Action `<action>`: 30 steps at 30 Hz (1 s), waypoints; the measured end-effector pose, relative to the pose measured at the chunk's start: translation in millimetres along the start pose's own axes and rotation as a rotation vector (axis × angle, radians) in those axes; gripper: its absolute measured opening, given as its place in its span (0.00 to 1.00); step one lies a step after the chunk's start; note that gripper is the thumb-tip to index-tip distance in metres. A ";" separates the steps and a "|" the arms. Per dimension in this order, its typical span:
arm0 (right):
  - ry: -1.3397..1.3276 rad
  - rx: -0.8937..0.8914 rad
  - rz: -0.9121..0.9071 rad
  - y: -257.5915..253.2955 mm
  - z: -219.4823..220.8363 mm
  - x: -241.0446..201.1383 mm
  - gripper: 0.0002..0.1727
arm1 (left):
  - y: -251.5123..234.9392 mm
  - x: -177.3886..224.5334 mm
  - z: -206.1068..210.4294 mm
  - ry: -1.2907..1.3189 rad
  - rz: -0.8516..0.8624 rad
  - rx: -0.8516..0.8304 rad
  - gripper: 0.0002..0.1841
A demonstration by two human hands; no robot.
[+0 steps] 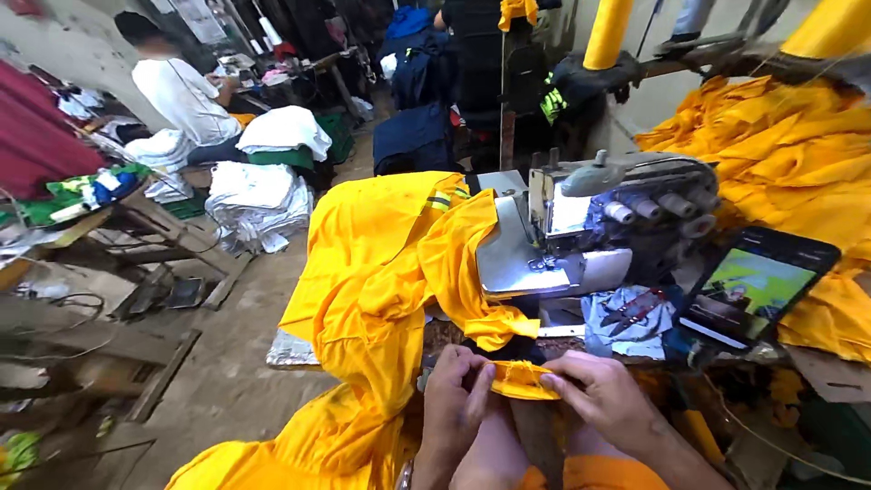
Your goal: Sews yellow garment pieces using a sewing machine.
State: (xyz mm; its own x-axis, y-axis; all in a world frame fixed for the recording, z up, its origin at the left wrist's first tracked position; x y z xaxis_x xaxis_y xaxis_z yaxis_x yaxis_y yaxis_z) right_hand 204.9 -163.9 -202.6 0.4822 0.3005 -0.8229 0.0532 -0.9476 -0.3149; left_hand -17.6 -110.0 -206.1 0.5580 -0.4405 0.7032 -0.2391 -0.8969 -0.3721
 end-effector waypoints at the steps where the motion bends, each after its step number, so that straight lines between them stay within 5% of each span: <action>1: -0.013 -0.038 0.063 -7.1 -3.5 -2.7 0.17 | -7.6 2.1 -4.3 -0.019 -0.032 -0.031 0.09; 6: 0.023 -0.190 0.448 -52.1 -7.7 4.9 0.24 | -56.5 -10.5 2.9 -0.227 -0.123 -0.332 0.11; 9: 0.056 -0.268 0.588 -69.4 0.0 19.3 0.17 | -71.3 -24.8 16.0 -0.293 -0.100 -0.420 0.10; 12: 0.039 -0.253 0.583 -68.9 -2.3 20.1 0.14 | -70.7 -20.3 11.7 -0.287 -0.041 -0.377 0.10; 17: -0.161 -0.326 0.647 -71.0 2.8 27.2 0.23 | -65.0 -16.2 8.3 -0.222 0.109 -0.262 0.07; 20: -0.250 -0.409 0.664 -73.8 0.1 25.2 0.17 | -64.7 -13.0 6.3 -0.189 0.164 -0.239 0.07; 30: 0.000 -0.294 0.516 -68.0 -9.2 11.5 0.18 | -55.3 -1.0 0.8 -0.154 0.174 -0.128 0.07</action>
State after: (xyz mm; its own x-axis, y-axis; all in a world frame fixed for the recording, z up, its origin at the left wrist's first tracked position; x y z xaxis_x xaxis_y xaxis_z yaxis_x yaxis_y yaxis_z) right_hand 214.9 -96.9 -186.3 0.5103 -0.2066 -0.8348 0.0517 -0.9616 0.2696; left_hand -4.3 -60.0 -186.7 0.6115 -0.5860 0.5317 -0.4353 -0.8103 -0.3924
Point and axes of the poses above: each hand's wrist, its own y-axis away from the middle knuckle, its own z-axis out of the palm, x = y × z, the point moved 4 cm from there along -y, towards the middle knuckle, and after that the axes turned 12 degrees about -y, right-handed, at the moved point
